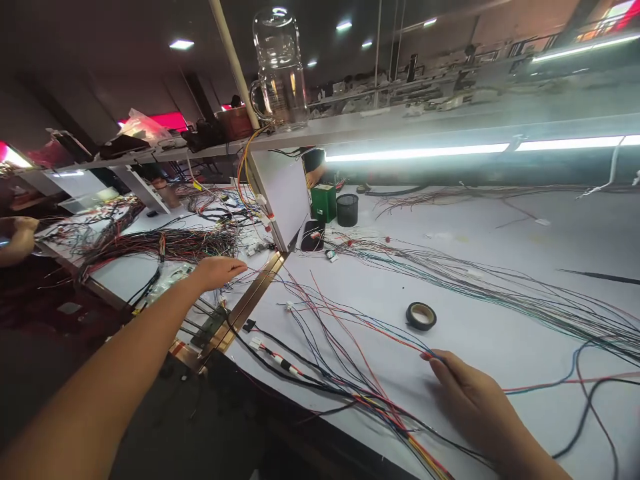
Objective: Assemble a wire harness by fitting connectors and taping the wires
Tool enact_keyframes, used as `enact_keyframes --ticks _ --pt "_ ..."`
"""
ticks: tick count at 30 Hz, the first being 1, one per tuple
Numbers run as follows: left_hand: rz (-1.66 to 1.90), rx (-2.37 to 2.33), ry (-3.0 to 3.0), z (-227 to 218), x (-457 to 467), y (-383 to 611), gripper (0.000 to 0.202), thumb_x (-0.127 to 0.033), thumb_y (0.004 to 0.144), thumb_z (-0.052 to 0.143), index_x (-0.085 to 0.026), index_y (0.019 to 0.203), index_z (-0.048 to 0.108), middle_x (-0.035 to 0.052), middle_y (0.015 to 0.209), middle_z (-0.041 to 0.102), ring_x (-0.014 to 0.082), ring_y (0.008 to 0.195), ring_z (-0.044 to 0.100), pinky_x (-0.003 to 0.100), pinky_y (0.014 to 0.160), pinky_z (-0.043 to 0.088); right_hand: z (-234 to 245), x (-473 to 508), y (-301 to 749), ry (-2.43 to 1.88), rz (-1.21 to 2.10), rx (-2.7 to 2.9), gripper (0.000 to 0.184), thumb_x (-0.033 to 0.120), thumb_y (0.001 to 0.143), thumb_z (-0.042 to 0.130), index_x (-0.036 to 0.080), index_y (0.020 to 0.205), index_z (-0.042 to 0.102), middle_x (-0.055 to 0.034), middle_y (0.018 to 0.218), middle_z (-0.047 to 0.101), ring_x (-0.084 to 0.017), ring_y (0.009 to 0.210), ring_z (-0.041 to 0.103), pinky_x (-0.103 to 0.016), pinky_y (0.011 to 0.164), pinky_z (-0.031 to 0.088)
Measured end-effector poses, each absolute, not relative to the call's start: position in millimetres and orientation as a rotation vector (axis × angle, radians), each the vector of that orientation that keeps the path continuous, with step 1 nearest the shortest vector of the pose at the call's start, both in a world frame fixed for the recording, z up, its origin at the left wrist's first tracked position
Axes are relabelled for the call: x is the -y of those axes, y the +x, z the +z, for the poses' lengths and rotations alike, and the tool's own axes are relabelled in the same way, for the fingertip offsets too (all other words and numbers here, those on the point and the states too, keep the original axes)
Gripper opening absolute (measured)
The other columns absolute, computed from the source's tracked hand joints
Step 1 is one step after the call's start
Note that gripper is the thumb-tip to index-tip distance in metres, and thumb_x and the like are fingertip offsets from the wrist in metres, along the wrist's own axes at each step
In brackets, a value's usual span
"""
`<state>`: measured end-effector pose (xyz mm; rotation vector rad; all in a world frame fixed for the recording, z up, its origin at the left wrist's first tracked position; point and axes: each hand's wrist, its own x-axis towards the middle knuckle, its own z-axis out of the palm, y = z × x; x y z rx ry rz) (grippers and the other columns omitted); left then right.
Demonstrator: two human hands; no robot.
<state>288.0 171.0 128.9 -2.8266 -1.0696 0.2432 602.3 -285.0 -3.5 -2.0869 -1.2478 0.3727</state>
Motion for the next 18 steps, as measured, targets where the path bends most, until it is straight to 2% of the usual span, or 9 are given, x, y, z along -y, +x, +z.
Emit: enact_keyframes --ticks 3,6,10,11,13,14,16,17,18 --pt "0.338 1.011 -2.838 110 -163 292 0.045 -0.054 0.088 0.035 -0.030 0.102 0.070 0.0030 0.106 0.071 0.0237 0.096 0.063 0.031 0.079 0.045 0 286 604 -2.004 0.360 1.076 0.036 0.049 0.097 0.036 0.026 0.098 0.064 -0.0016 0.095 0.069 -0.020 0.084 0.065 -0.023 0.072 0.052" --pt "0.362 0.934 -2.852 100 -150 303 0.041 -0.046 0.087 0.039 -0.027 0.107 0.068 0.0068 0.110 0.068 0.0247 0.101 0.061 0.034 0.087 0.044 6 285 603 -1.948 0.409 1.025 0.038 0.050 0.096 0.036 0.024 0.095 0.064 -0.0036 0.091 0.068 -0.021 0.082 0.064 -0.026 0.076 0.051" --pt "-0.105 0.802 -2.941 104 -103 335 0.046 -0.038 0.086 0.043 -0.025 0.129 0.053 0.0116 0.133 0.053 0.0306 0.124 0.045 0.048 0.104 0.030 14 280 597 -1.910 0.450 0.960 0.040 0.051 0.095 0.036 0.023 0.097 0.063 -0.0049 0.096 0.067 -0.023 0.088 0.061 -0.030 0.078 0.048" --pt "-0.261 0.744 -3.046 105 -82 345 0.045 -0.037 0.087 0.043 -0.025 0.128 0.054 0.0111 0.132 0.053 0.0295 0.124 0.044 0.047 0.105 0.029 15 279 595 -1.907 0.452 0.941 0.040 0.052 0.095 0.036 0.023 0.097 0.063 -0.0051 0.096 0.066 -0.023 0.087 0.060 -0.030 0.077 0.047" --pt "-0.384 0.735 -3.402 104 -32 367 0.040 -0.042 0.088 0.046 -0.024 0.120 0.060 0.0089 0.122 0.060 0.0257 0.114 0.052 0.040 0.100 0.037 16 279 593 -1.907 0.458 0.916 0.042 0.053 0.095 0.034 0.022 0.098 0.063 -0.0043 0.086 0.065 -0.022 0.078 0.059 -0.030 0.073 0.046" --pt "-0.290 0.812 -3.637 101 -4 377 0.036 -0.043 0.088 0.048 -0.024 0.114 0.063 0.0070 0.113 0.064 0.0231 0.104 0.057 0.036 0.092 0.043 16 279 593 -1.907 0.463 0.909 0.044 0.054 0.095 0.034 0.022 0.098 0.063 -0.0029 0.077 0.062 -0.021 0.072 0.057 -0.030 0.069 0.046" --pt "0.279 1.094 -4.093 92 50 398 0.036 -0.046 0.088 0.048 -0.021 0.106 0.066 0.0057 0.093 0.068 0.0171 0.075 0.061 0.029 0.070 0.048 15 281 592 -1.902 0.479 0.891 0.047 0.056 0.095 0.032 0.021 0.100 0.062 0.0010 0.061 0.052 -0.019 0.060 0.051 -0.029 0.061 0.043" --pt "0.608 1.276 -4.249 87 74 409 0.039 -0.047 0.087 0.051 -0.019 0.111 0.064 0.0062 0.094 0.067 0.0144 0.066 0.059 0.027 0.061 0.046 15 282 592 -1.895 0.488 0.882 0.048 0.057 0.095 0.031 0.021 0.101 0.062 0.0025 0.058 0.047 -0.019 0.056 0.048 -0.028 0.057 0.041" --pt "0.762 1.534 -4.340 81 94 418 0.041 -0.045 0.084 0.056 -0.019 0.116 0.060 0.0070 0.098 0.066 0.0120 0.063 0.057 0.025 0.057 0.044 14 283 592 -1.887 0.494 0.874 0.049 0.058 0.094 0.030 0.020 0.102 0.061 0.0035 0.056 0.043 -0.018 0.054 0.046 -0.028 0.055 0.039"
